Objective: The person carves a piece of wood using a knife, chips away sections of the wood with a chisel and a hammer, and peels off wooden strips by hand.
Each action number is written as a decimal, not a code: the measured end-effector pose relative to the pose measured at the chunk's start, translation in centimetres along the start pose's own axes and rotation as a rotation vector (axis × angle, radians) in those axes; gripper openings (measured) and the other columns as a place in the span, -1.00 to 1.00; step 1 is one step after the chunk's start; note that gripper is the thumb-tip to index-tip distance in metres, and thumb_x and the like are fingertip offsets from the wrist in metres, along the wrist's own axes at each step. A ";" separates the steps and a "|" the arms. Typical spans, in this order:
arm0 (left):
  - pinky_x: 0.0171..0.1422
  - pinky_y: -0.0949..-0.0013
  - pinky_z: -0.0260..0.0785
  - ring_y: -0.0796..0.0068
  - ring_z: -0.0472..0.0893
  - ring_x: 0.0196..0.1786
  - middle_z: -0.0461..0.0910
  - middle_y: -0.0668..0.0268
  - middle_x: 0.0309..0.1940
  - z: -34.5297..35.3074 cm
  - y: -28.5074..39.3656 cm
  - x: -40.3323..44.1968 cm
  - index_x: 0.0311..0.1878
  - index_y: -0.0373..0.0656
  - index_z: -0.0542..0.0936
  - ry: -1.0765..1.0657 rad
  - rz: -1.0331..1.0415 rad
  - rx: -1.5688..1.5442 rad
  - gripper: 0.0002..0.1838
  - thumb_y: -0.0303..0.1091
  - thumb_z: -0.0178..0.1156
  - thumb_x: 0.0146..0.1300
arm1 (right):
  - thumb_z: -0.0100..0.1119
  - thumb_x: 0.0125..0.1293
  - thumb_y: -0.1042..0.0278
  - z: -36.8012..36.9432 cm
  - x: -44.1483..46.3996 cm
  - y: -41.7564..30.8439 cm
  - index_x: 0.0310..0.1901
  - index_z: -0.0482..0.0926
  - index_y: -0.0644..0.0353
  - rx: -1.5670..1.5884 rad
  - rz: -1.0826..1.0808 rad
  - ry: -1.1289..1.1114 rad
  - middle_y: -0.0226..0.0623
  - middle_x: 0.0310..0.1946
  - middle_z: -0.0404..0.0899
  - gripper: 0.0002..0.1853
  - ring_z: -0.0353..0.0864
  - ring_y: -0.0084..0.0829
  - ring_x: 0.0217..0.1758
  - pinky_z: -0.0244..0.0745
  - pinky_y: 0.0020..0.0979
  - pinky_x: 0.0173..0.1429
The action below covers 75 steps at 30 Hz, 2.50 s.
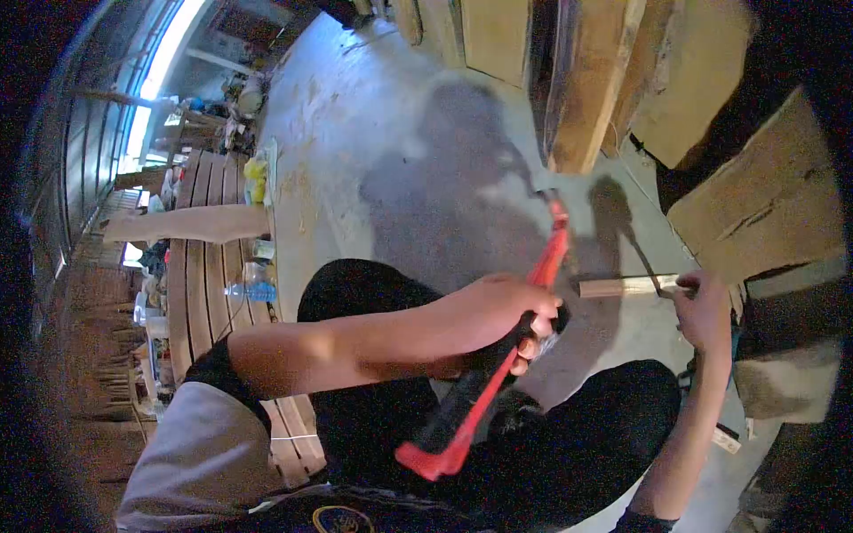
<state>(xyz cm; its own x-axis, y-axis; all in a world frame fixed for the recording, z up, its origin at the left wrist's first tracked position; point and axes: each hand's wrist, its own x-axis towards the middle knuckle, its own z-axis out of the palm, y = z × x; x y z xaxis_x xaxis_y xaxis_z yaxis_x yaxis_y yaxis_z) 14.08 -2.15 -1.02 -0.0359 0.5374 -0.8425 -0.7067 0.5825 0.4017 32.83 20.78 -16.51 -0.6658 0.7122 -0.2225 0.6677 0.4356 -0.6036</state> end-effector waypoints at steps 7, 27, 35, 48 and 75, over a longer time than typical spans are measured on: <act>-0.31 0.32 0.43 0.42 0.51 -0.44 0.49 0.33 -0.47 -2.5 0.5 7.5 -0.37 -0.17 0.44 0.019 -0.040 -0.244 -0.88 -0.39 0.10 0.29 | 0.24 0.18 0.46 -2.5 -0.8 -0.5 -0.22 0.60 0.47 0.245 0.252 -0.150 -0.04 -0.37 0.65 -0.78 0.68 -0.32 -0.45 0.65 -0.37 -0.52; -0.32 0.13 0.52 0.18 0.55 -0.34 0.53 0.10 -0.27 7.8 6.5 31.9 -0.18 -0.22 0.48 -0.200 -0.203 -0.138 -0.73 -0.29 0.22 0.11 | 0.18 -0.02 0.51 0.0 -0.4 -0.5 -0.39 0.70 0.23 0.159 0.092 -0.028 0.01 -0.47 0.65 -0.85 0.69 -0.07 -0.35 0.57 -0.17 -0.20; -0.46 0.36 0.37 0.39 0.51 -0.43 0.50 0.29 -0.45 11.7 8.2 32.6 -0.24 -0.15 0.49 -0.170 -0.206 -0.213 -0.72 -0.15 -0.09 0.39 | 0.13 -0.01 0.55 -0.2 -3.9 1.7 -0.41 0.70 0.24 0.187 0.104 0.081 0.04 -0.48 0.65 -0.84 0.68 -0.02 -0.36 0.57 -0.19 -0.16; -0.39 0.35 0.49 0.29 0.60 -0.29 0.55 0.12 -0.26 14.4 12.1 34.9 0.07 -0.36 0.41 -0.145 -0.046 0.324 -0.41 0.09 0.01 0.37 | 0.35 0.05 0.32 1.6 -14.8 5.9 -0.06 0.62 0.28 -0.004 0.451 0.135 0.03 -0.29 0.66 -0.61 0.67 -0.02 -0.12 0.56 -0.16 -0.02; 0.03 0.12 0.42 0.07 0.61 -0.06 0.61 -0.06 -0.16 -10.9 -1.0 30.8 -0.01 -0.23 0.55 -0.531 0.386 2.132 -0.72 -0.28 0.18 0.31 | 0.29 0.10 0.36 15.0 -19.9 10.4 -0.18 0.70 0.19 -0.270 0.819 -0.358 -0.05 -0.14 0.70 -0.76 0.73 -0.16 -0.05 0.65 -0.19 0.00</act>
<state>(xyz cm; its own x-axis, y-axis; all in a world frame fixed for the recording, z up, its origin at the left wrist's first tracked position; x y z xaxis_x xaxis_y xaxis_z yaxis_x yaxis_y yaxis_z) 5.95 7.17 -31.30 0.4534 0.6054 -0.6541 0.8732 -0.1547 0.4621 48.08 2.88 -29.80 0.0142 0.6617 -0.7496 0.9993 0.0175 0.0343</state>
